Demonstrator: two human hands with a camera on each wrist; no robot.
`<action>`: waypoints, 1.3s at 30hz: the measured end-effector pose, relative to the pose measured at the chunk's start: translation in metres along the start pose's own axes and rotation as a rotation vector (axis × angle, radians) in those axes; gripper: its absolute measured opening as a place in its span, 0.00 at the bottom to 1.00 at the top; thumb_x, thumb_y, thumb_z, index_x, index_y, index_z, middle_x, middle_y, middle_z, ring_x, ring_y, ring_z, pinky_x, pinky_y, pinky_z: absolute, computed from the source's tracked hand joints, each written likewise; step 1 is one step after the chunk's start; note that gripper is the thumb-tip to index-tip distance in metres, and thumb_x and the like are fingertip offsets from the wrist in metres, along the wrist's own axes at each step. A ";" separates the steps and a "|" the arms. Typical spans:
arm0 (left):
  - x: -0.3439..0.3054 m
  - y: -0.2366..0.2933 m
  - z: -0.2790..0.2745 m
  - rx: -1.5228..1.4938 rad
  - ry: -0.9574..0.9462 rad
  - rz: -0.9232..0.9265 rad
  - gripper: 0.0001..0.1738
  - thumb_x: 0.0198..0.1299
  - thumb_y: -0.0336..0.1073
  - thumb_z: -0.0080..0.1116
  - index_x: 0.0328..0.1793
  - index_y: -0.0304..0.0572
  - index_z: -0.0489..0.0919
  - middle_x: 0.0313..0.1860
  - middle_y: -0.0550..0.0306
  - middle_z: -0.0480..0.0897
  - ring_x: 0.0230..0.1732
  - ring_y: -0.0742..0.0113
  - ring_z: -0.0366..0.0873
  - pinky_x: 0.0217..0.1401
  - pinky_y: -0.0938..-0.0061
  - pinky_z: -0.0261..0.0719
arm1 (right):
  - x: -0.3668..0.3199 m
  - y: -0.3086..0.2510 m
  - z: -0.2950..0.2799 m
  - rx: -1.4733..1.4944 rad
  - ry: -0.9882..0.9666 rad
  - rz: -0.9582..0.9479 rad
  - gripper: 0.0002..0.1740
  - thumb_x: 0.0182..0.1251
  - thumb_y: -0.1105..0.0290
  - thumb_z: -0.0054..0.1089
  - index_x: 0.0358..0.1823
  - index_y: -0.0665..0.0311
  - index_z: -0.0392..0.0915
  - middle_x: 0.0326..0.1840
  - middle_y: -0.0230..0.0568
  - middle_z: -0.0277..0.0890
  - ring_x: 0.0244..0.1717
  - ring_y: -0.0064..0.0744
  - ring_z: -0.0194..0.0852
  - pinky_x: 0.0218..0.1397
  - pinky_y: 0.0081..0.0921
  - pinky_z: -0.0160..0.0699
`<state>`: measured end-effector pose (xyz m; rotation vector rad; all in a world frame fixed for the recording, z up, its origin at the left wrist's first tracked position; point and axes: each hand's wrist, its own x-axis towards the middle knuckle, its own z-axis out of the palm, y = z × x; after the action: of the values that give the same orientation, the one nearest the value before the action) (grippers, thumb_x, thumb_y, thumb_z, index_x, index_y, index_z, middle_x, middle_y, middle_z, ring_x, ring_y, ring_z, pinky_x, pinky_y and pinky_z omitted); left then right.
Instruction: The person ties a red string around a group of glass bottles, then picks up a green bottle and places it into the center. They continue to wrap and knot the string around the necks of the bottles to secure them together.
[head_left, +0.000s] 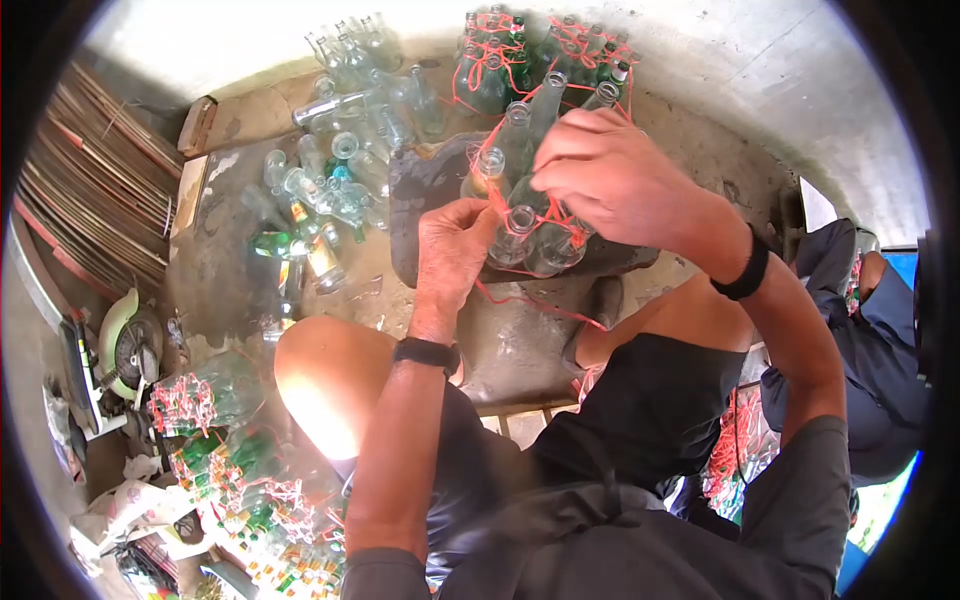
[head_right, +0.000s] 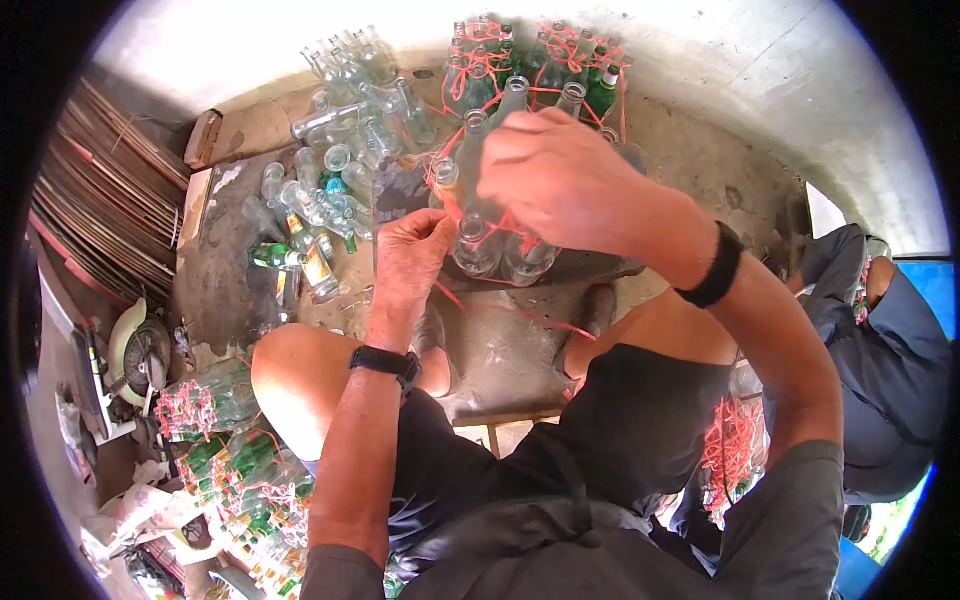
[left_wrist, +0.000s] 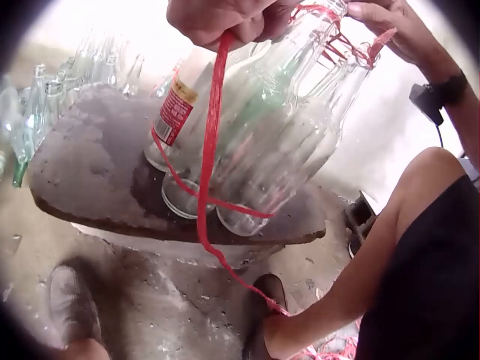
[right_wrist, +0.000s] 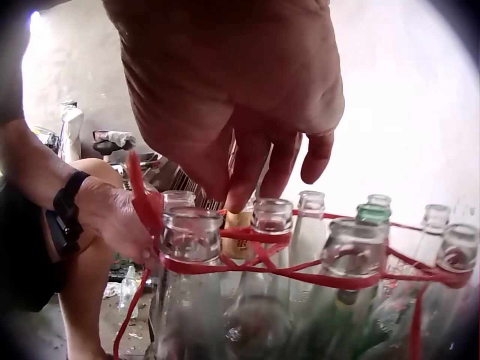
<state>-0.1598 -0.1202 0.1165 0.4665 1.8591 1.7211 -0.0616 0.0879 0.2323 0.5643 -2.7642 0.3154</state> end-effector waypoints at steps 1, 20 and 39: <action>0.000 -0.001 0.001 -0.010 0.013 -0.019 0.07 0.68 0.30 0.67 0.44 0.33 0.91 0.28 0.71 0.82 0.28 0.84 0.70 0.29 0.81 0.66 | 0.007 -0.002 0.007 -0.026 -0.049 -0.026 0.11 0.56 0.73 0.70 0.40 0.52 0.86 0.45 0.27 0.81 0.53 0.36 0.77 0.56 0.34 0.74; 0.014 0.001 0.004 0.121 0.072 -0.003 0.13 0.65 0.36 0.71 0.33 0.31 0.90 0.21 0.72 0.78 0.24 0.84 0.66 0.24 0.77 0.64 | 0.016 0.010 0.048 0.078 -0.105 0.025 0.05 0.61 0.71 0.68 0.37 0.52 0.80 0.34 0.28 0.77 0.48 0.32 0.77 0.53 0.34 0.71; 0.018 0.004 -0.015 0.512 0.041 -0.012 0.21 0.60 0.51 0.78 0.35 0.36 0.91 0.26 0.49 0.89 0.28 0.57 0.86 0.38 0.61 0.83 | 0.028 0.012 0.028 0.249 -0.249 0.096 0.03 0.70 0.66 0.62 0.37 0.54 0.81 0.32 0.32 0.80 0.48 0.38 0.78 0.61 0.40 0.65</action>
<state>-0.1832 -0.1210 0.1182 0.6145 2.3274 1.2384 -0.0982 0.0816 0.2133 0.5643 -3.0203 0.6606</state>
